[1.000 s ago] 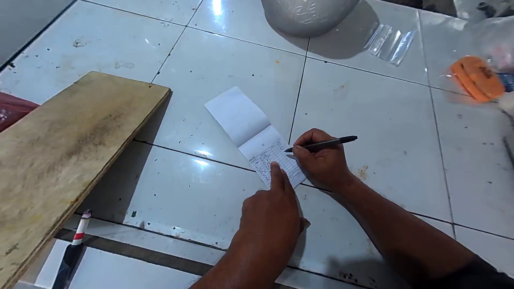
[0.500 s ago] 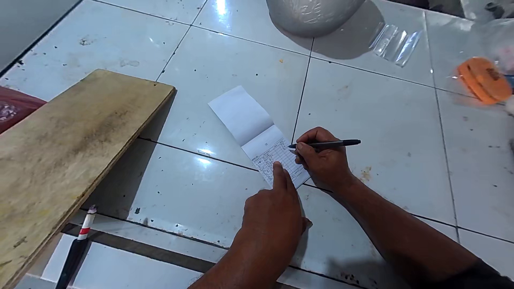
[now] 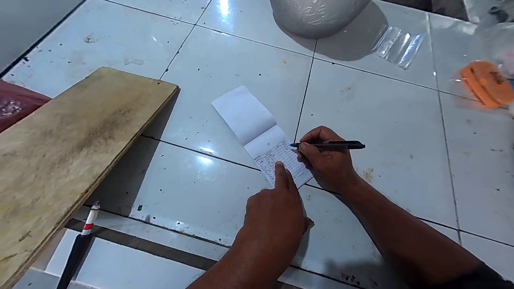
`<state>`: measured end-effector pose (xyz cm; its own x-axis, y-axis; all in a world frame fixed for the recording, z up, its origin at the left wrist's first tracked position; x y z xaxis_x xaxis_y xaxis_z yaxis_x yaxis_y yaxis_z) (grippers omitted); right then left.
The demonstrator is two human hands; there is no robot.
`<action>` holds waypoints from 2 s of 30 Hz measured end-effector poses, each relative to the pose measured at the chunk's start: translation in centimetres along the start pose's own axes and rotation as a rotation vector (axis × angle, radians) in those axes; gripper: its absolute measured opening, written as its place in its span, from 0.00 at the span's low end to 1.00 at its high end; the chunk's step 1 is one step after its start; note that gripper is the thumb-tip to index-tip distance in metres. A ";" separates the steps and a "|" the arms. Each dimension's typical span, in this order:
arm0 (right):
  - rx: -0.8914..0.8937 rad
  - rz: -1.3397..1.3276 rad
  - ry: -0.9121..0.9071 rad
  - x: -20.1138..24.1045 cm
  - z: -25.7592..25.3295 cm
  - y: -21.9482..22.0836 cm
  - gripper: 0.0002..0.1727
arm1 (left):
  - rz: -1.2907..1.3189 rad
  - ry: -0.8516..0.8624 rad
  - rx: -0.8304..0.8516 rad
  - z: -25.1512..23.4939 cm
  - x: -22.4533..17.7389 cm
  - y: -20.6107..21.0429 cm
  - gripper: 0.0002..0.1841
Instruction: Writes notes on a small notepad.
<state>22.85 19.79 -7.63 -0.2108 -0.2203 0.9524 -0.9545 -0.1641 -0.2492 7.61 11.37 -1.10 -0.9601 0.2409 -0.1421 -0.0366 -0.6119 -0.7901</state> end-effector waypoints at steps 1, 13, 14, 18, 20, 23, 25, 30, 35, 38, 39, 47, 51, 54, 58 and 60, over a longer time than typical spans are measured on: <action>0.004 0.009 -0.016 0.0 0.0 0.0 0.04 | -0.001 0.000 0.001 0.0 0.0 0.0 0.60; 0.003 0.012 -0.027 0.0 0.1 0.2 0.07 | 0.029 -0.001 0.031 0.0 0.1 0.0 0.59; 0.004 0.024 -0.042 0.0 0.1 0.1 0.07 | 0.026 0.001 0.033 -0.1 0.1 0.0 0.59; -0.011 0.079 -0.041 0.1 0.0 0.1 0.09 | 0.022 0.003 0.026 -0.1 0.1 0.0 0.58; -0.009 0.089 -0.036 0.1 0.0 0.1 0.10 | 0.025 0.003 0.029 -0.1 0.1 0.0 0.58; -0.002 0.092 -0.025 -0.1 0.0 0.1 0.09 | 0.032 0.009 -0.002 -0.1 0.2 0.2 0.59; -0.003 0.085 -0.024 -0.1 0.1 0.2 0.09 | 0.028 0.013 -0.010 -0.1 0.2 0.3 0.58; -0.013 0.114 -0.029 -0.1 0.1 0.3 0.08 | 0.008 0.021 -0.002 0.0 0.2 0.2 0.57; -0.021 0.129 -0.026 -0.1 0.2 0.5 0.08 | -0.032 -0.031 -0.076 0.9 -0.5 -0.2 0.52; -0.027 0.135 -0.029 -0.1 0.2 0.4 0.08 | -0.027 -0.089 -0.119 1.4 -0.7 -0.3 0.54; -0.025 0.135 -0.031 -0.1 0.2 0.4 0.08 | -0.025 -0.107 -0.095 1.4 -0.7 -0.5 0.55; -0.036 0.136 -0.030 -0.1 0.1 0.5 0.08 | -0.031 -0.143 -0.027 1.2 -0.8 -0.6 0.57; -0.031 0.139 -0.033 -0.2 0.1 0.4 0.08 | -0.034 -0.145 -0.029 1.2 -0.7 -0.5 0.58; -0.026 0.131 -0.032 -0.3 0.1 0.4 0.08 | -0.025 -0.142 -0.070 1.2 -0.6 -0.4 0.56; -0.023 0.149 -0.027 -0.2 0.1 0.4 0.08 | -0.044 -0.108 -0.110 1.2 -0.5 -0.2 0.54; -0.024 0.150 -0.028 -0.2 0.1 0.4 0.08 | -0.037 -0.095 -0.081 1.1 -0.5 -0.1 0.54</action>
<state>22.55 19.64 -7.89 -0.3459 -0.2678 0.8993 -0.9174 -0.1045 -0.3840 7.80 10.47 -0.25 -0.9807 0.1869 -0.0580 -0.0532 -0.5399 -0.8400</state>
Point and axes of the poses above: each hand's wrist, its own z-axis away from the middle knuckle, its own y-axis out of the palm, x = y × z, the point moved 1 cm from there along -z, towards the middle knuckle, and after that the axes turned 2 degrees about y, right-handed, at the moved point
